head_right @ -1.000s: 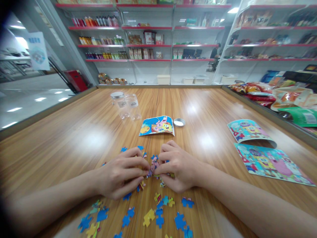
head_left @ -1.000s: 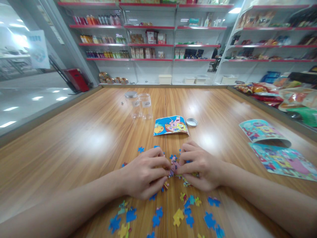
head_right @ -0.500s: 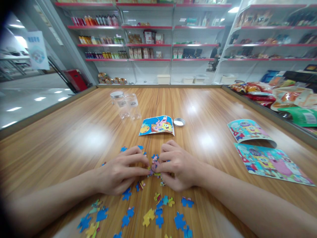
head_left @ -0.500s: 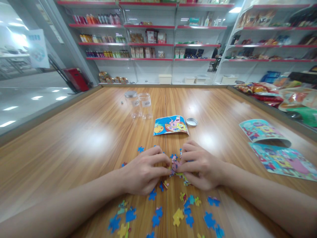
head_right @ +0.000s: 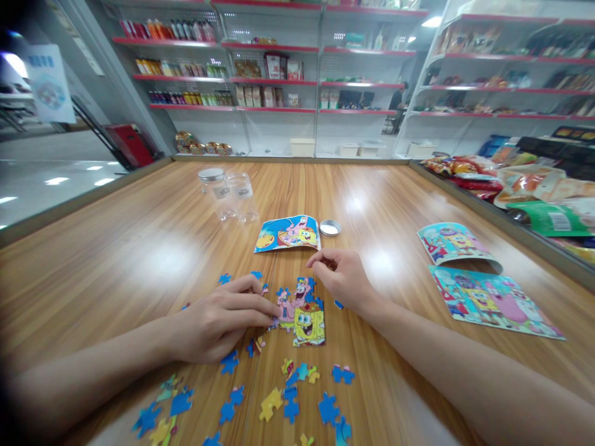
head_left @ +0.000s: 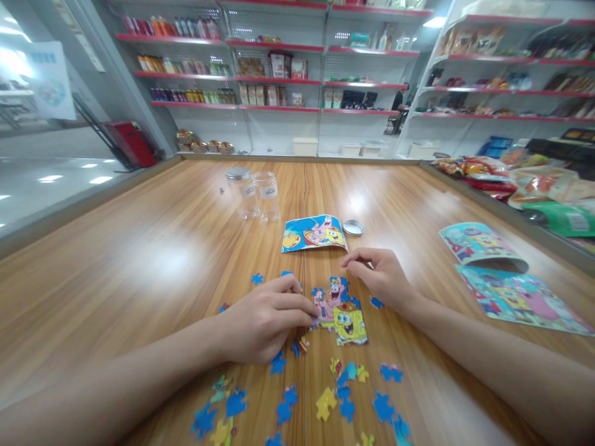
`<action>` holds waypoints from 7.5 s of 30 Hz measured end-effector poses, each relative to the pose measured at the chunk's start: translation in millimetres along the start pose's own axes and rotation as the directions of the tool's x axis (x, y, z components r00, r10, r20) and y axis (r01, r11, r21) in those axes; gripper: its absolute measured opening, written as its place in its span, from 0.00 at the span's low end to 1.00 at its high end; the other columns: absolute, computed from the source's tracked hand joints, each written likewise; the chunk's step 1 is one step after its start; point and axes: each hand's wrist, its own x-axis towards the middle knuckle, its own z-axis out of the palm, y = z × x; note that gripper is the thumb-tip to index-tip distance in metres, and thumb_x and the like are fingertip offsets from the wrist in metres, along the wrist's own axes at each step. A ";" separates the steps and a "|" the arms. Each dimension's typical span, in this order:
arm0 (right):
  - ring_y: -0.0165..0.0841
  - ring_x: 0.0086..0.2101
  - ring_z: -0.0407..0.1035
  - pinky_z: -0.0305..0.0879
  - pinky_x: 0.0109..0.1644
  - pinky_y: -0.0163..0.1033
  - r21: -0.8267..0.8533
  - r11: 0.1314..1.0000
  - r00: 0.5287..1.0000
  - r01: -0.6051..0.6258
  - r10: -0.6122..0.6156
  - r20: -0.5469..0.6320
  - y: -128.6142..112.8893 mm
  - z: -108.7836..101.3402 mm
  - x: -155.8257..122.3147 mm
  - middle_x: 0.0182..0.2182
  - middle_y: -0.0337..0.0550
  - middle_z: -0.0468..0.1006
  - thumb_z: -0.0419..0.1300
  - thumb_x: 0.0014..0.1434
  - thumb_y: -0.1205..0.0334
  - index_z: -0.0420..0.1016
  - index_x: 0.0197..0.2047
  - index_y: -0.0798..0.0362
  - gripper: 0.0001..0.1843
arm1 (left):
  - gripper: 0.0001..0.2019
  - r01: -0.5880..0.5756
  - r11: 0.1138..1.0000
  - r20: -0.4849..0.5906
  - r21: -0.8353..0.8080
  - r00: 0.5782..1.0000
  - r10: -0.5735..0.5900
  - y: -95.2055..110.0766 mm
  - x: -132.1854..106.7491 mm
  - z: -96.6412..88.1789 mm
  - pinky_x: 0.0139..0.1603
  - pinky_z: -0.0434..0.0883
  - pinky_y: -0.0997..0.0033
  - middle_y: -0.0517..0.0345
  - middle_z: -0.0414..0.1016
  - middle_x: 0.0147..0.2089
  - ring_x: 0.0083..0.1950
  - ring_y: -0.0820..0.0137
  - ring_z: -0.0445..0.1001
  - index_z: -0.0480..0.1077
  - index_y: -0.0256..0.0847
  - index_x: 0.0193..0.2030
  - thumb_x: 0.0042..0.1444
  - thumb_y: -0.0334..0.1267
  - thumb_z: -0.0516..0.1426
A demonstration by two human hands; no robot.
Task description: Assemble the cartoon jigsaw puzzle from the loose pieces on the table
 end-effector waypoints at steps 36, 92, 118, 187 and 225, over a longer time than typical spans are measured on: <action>0.32 0.21 0.77 0.72 0.20 0.28 -0.063 0.825 0.478 -0.562 0.386 0.789 -8.0 -45.5 24.2 0.22 0.42 0.80 0.59 0.47 0.66 0.76 0.31 0.58 0.07 | 0.20 0.023 0.999 0.031 -0.037 0.999 -0.022 -1.4 -3.6 -1.3 0.48 0.72 0.56 0.50 0.80 0.52 0.47 0.62 0.69 0.73 0.37 0.52 0.56 0.17 0.52; 0.20 0.13 0.48 0.35 0.18 0.33 0.624 0.653 0.852 -0.429 0.062 0.520 8.7 -14.8 8.3 0.13 0.30 0.55 0.64 0.54 0.63 0.58 0.18 0.53 0.20 | 0.11 0.213 0.963 -0.036 0.163 0.977 -0.210 -47.7 -23.4 -32.1 0.56 0.69 0.55 0.47 0.73 0.51 0.52 0.61 0.68 0.77 0.43 0.50 0.62 0.36 0.59; 0.22 0.14 0.50 0.36 0.18 0.32 0.650 0.659 0.877 -0.379 0.031 0.480 9.0 -16.9 -0.3 0.13 0.30 0.54 0.65 0.52 0.62 0.57 0.17 0.53 0.21 | 0.14 0.307 0.937 -0.116 0.164 0.950 -0.291 -29.1 -14.2 -17.8 0.57 0.70 0.51 0.46 0.71 0.52 0.53 0.59 0.67 0.76 0.42 0.52 0.61 0.40 0.61; 0.20 0.15 0.54 0.46 0.19 0.28 0.348 0.912 0.823 -0.216 -0.021 0.567 3.5 -9.7 -3.1 0.13 0.30 0.65 0.67 0.59 0.49 0.68 0.25 0.56 0.22 | 0.07 0.652 0.686 0.249 0.323 0.640 -0.727 15.9 0.9 -33.0 0.45 0.69 0.61 0.54 0.76 0.42 0.43 0.63 0.75 0.75 0.42 0.41 0.65 0.38 0.55; 0.27 0.26 0.65 0.57 0.31 0.34 0.015 0.892 0.666 0.452 -0.348 0.660 -21.2 -2.3 -11.8 0.28 0.40 0.79 0.64 0.61 0.64 0.85 0.41 0.50 0.08 | 0.01 0.740 0.670 0.276 0.063 0.632 -0.724 18.8 3.4 -9.6 0.42 0.65 0.67 0.58 0.75 0.40 0.40 0.67 0.72 0.70 0.41 0.39 0.61 0.34 0.58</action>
